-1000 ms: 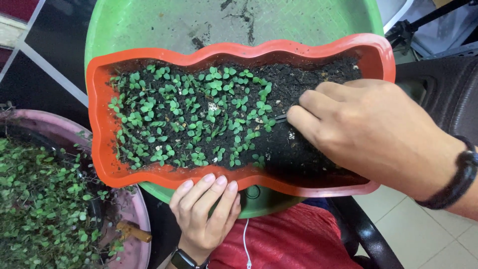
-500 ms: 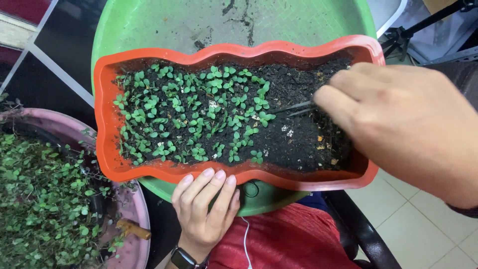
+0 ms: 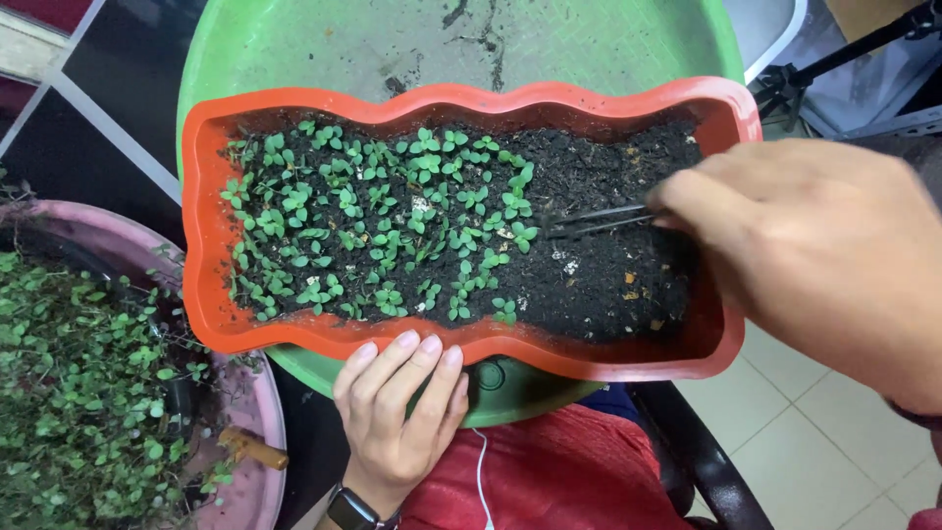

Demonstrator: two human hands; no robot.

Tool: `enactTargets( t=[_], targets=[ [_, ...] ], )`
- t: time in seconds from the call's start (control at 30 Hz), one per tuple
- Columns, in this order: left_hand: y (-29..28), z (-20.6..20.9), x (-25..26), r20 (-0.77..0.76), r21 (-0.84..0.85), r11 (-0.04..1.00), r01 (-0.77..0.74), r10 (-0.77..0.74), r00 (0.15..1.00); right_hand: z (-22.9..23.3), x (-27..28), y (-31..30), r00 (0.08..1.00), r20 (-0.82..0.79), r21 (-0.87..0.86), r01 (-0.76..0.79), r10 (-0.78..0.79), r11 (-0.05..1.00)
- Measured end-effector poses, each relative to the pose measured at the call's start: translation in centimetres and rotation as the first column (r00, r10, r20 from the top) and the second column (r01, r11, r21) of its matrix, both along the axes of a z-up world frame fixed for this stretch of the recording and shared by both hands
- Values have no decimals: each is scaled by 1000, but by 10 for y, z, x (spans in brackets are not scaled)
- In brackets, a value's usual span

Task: The person uses tweezers to pick small seedlings from a larger pot and places them into a red wavy-edged planter filled with soil. They also use scissors to trim stems from the source plant and continue transplanting seedlings into the planter throughout the clip.

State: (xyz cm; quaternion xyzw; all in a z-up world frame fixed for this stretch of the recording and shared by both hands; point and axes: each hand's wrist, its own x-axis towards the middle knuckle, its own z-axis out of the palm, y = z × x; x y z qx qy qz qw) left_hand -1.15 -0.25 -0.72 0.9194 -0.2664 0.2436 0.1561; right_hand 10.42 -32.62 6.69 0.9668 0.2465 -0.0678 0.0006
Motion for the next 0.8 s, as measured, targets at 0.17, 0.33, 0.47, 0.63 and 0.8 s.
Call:
enactTargets(
  t=[0.17, 0.33, 0.47, 0.63, 0.8],
  targets=[
    [-1, -2, 0, 1, -7, 1000, -15, 15, 1000, -6, 4, -7, 992, 74, 142, -109, 100, 984],
    [-2, -2, 2, 25, -17, 1000, -13, 13, 1000, -6, 4, -3, 990, 111, 151, -109, 92, 983],
    [-2, -2, 2, 28, -12, 1000, -21, 21, 999, -9, 6, -7, 978, 176, 242, -151, 110, 959],
    [-2, -5, 1, 22, -11, 1000, -26, 26, 999, -17, 6, -11, 979, 136, 257, -180, 149, 950],
    [-3, -8, 2, 62, -32, 999, -37, 39, 997, -22, -1, -26, 997, 58, 281, -66, 52, 957]
  ],
)
